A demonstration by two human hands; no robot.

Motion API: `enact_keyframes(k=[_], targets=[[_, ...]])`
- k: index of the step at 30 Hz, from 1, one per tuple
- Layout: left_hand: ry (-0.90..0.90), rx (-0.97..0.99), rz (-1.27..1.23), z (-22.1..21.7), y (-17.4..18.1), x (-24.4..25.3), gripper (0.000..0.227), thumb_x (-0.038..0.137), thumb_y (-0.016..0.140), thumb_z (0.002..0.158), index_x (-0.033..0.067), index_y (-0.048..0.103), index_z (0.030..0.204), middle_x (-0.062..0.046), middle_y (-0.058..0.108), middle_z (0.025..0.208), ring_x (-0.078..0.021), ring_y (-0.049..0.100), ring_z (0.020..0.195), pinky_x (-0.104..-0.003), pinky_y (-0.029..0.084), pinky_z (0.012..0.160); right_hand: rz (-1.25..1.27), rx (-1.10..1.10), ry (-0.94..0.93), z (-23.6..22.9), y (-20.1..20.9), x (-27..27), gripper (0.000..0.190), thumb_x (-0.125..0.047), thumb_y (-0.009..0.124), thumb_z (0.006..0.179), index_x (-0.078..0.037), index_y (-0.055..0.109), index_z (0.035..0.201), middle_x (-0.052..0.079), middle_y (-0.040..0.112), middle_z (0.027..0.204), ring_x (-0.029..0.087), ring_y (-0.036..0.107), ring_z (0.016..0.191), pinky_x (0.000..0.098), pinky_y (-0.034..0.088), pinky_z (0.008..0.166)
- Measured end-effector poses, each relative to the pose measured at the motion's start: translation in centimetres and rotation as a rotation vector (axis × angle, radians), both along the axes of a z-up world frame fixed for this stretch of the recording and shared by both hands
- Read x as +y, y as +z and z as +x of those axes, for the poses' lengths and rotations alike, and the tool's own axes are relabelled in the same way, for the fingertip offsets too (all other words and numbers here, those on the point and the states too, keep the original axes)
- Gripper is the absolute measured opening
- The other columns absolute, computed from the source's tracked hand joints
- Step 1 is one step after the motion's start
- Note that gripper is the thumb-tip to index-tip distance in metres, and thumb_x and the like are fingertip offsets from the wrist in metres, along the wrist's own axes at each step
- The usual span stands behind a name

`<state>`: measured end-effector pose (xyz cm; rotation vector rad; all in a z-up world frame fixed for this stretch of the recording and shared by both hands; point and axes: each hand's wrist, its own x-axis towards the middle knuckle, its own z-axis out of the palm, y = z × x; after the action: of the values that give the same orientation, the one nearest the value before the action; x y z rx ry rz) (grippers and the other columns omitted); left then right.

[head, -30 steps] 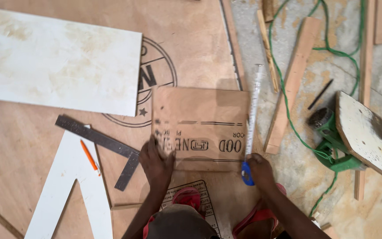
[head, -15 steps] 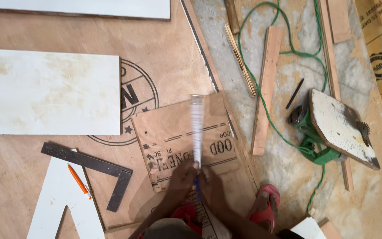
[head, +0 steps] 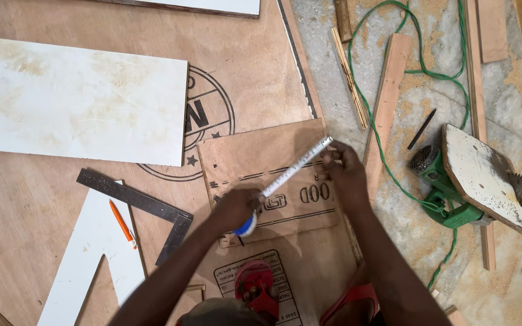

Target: The person measures and marks a piece of plywood with a tape measure and pencil, then uses a square ruler to draw straight lines. They cut the wood with a handheld electric saw and later measure another piece of plywood.

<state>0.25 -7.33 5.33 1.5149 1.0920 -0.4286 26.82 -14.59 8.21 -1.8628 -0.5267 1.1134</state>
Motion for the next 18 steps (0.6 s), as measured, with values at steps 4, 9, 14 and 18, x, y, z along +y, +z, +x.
enact_keyframes(k=[4,9,14,18], targets=[[-0.212,-0.066,0.248,-0.1,-0.9,3.6,0.038,0.042,0.048,0.105,0.0142,0.072,0.112,-0.011,0.071,0.081,-0.0262,0.069,0.071,-0.046,0.056,0.075,0.143,0.135,-0.084,1.4,-2.5,2.4,0.035,-0.011,0.068,0.097,-0.003,0.056,0.128,0.008,0.066,0.098,0.015,0.067,0.078,0.0303,0.058,0.068],[-0.364,0.031,0.418,2.2,-1.0,7.6,0.026,0.032,0.052,0.103,0.0122,0.068,0.103,-0.012,0.071,0.086,-0.0293,0.07,0.083,-0.051,0.054,0.077,0.258,0.211,-0.049,3.3,-7.1,4.5,0.024,-0.011,0.073,0.102,0.004,0.068,0.121,0.008,0.071,0.107,0.011,0.066,0.091,0.0249,0.058,0.085],[-0.178,0.044,0.614,3.9,-1.1,10.7,0.015,0.026,0.06,0.099,0.0131,0.068,0.102,-0.013,0.069,0.091,-0.0319,0.068,0.09,-0.051,0.054,0.078,0.157,-0.106,0.021,5.0,-7.6,5.3,0.021,-0.008,0.067,0.098,-0.001,0.067,0.118,0.002,0.071,0.104,0.009,0.064,0.082,0.024,0.056,0.07],[-0.074,-0.057,0.885,3.4,-1.8,11.3,0.018,0.027,0.07,0.089,0.0109,0.071,0.098,-0.013,0.065,0.099,-0.0337,0.064,0.099,-0.049,0.053,0.077,0.205,-0.139,0.011,4.8,-9.9,5.6,0.021,-0.003,0.062,0.099,0.002,0.069,0.119,0.005,0.07,0.096,0.011,0.058,0.077,0.0235,0.05,0.068]])
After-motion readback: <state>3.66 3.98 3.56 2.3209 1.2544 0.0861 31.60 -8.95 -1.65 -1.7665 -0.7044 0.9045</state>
